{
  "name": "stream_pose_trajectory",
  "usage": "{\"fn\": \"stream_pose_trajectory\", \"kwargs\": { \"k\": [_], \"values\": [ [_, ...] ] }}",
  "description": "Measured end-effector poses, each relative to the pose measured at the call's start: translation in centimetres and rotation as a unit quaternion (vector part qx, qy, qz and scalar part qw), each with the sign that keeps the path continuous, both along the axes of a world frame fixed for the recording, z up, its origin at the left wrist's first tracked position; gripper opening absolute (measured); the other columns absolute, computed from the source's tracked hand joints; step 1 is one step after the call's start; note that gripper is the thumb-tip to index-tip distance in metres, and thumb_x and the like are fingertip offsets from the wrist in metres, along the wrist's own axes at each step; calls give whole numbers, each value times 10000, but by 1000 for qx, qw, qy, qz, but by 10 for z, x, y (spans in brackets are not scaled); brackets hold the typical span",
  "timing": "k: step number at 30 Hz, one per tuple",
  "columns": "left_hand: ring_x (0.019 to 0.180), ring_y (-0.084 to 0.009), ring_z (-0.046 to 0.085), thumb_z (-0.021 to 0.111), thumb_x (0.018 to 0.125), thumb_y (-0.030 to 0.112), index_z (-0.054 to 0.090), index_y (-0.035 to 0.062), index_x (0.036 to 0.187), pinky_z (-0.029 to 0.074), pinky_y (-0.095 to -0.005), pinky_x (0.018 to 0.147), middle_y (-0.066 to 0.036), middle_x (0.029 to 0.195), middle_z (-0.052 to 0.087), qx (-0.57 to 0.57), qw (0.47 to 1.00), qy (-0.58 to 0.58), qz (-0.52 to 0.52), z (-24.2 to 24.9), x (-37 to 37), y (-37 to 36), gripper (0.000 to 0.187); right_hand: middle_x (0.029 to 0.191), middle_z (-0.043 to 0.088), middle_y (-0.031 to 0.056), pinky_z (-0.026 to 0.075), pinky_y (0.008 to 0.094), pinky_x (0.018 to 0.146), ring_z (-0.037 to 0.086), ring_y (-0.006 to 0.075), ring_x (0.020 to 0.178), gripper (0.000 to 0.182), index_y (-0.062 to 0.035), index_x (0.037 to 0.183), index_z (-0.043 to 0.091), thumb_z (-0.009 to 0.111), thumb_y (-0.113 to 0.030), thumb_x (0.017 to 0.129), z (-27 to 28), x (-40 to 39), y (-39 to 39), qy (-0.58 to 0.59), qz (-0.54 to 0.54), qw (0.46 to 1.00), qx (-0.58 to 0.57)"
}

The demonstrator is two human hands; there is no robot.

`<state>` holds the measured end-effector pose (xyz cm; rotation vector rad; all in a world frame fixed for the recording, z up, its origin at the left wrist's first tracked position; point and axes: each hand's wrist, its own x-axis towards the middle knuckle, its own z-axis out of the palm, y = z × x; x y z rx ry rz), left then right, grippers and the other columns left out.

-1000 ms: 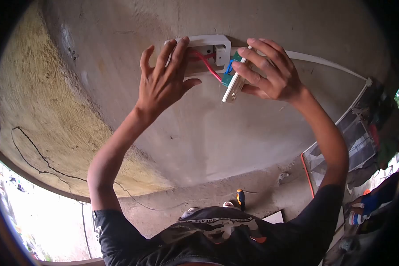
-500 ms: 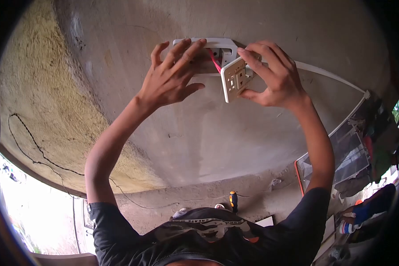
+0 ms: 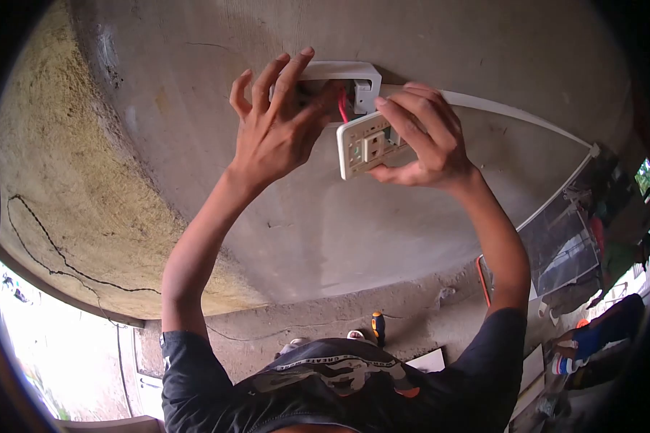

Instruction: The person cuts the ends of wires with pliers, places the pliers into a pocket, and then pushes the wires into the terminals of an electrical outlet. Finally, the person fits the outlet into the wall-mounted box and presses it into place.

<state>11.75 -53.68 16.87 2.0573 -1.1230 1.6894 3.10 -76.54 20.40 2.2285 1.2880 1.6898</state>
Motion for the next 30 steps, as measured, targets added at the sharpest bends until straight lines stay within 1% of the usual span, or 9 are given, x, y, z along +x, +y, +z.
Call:
{"fn": "stream_pose_trajectory", "kwargs": {
  "k": [6, 9, 12, 14, 18, 21, 26, 29, 30],
  "values": [
    [1329, -230, 336, 745, 786, 322, 635, 345, 1225, 153, -477, 1079, -45, 1485, 351, 24, 1000, 12, -11, 2, -1, 9, 453, 1083, 583, 125, 510, 429, 795, 587, 307, 936, 820, -16, 1208, 602, 846, -128, 434, 6, -1, 8, 73, 52, 996, 20],
    [1266, -230, 421, 752, 795, 243, 665, 258, 1187, 248, -422, 1054, -63, 1403, 459, -66, 997, -10, -45, -8, -16, 15, 401, 1058, 583, 108, 507, 448, 808, 589, 300, 935, 782, -31, 1176, 611, 848, -119, 435, 5, -1, 3, 64, 44, 997, -20],
    [1015, -218, 600, 699, 815, 179, 665, 113, 1105, 393, -387, 927, -89, 1168, 628, -119, 980, 97, -124, -26, -44, 21, 299, 1034, 582, 77, 485, 467, 853, 576, 287, 971, 694, -75, 1097, 594, 854, -113, 454, -2, -1, 3, 49, 24, 998, -29],
    [799, -251, 662, 664, 864, 179, 652, 18, 1054, 492, -352, 764, -117, 912, 692, -158, 855, 379, -316, -26, -61, 15, 249, 1023, 586, 58, 470, 453, 872, 560, 260, 1003, 614, -114, 1060, 571, 846, -120, 512, -8, -1, 6, 22, 0, 999, -48],
    [952, -159, 638, 588, 967, 294, 620, -27, 1158, 498, -307, 820, -123, 1015, 699, -211, 790, 440, -370, -26, -57, 2, 375, 1059, 584, 8, 462, 422, 893, 547, 209, 1032, 345, -160, 1014, 614, 768, -141, 705, -17, -6, 10, -53, -57, 988, -131],
    [843, -236, 713, 626, 930, 244, 635, -36, 1123, 539, -318, 706, -167, 945, 713, -250, 753, 473, -383, -17, -55, -5, 341, 1102, 577, -27, 449, 415, 936, 515, 192, 1092, 288, -194, 1025, 646, 756, -172, 760, -28, -3, 11, -130, -62, 978, -154],
    [809, -175, 706, 678, 911, 246, 641, -45, 1126, 537, -284, 665, -146, 907, 723, -243, 729, 493, -407, -26, -45, -23, 363, 1263, 497, -50, 403, 420, 1041, 430, 207, 1241, 277, -281, 1059, 668, 743, -216, 800, -29, -10, 11, -181, -79, 973, -117],
    [776, -131, 689, 683, 909, 218, 657, -58, 1087, 533, -272, 664, -114, 867, 724, -260, 688, 533, -418, -29, -40, -32, 329, 1349, 434, 2, 390, 447, 1059, 359, 255, 1321, 340, -289, 1086, 663, 777, -226, 772, -31, -13, -5, -178, -80, 970, -144],
    [766, -120, 681, 677, 913, 211, 666, -64, 1058, 529, -263, 656, -100, 851, 721, -264, 679, 530, -434, -28, -38, -33, 311, 1370, 408, 55, 384, 462, 1060, 351, 288, 1330, 492, -282, 1196, 599, 796, -223, 749, -35, -9, -16, -166, -59, 980, -86]
  ]
}}
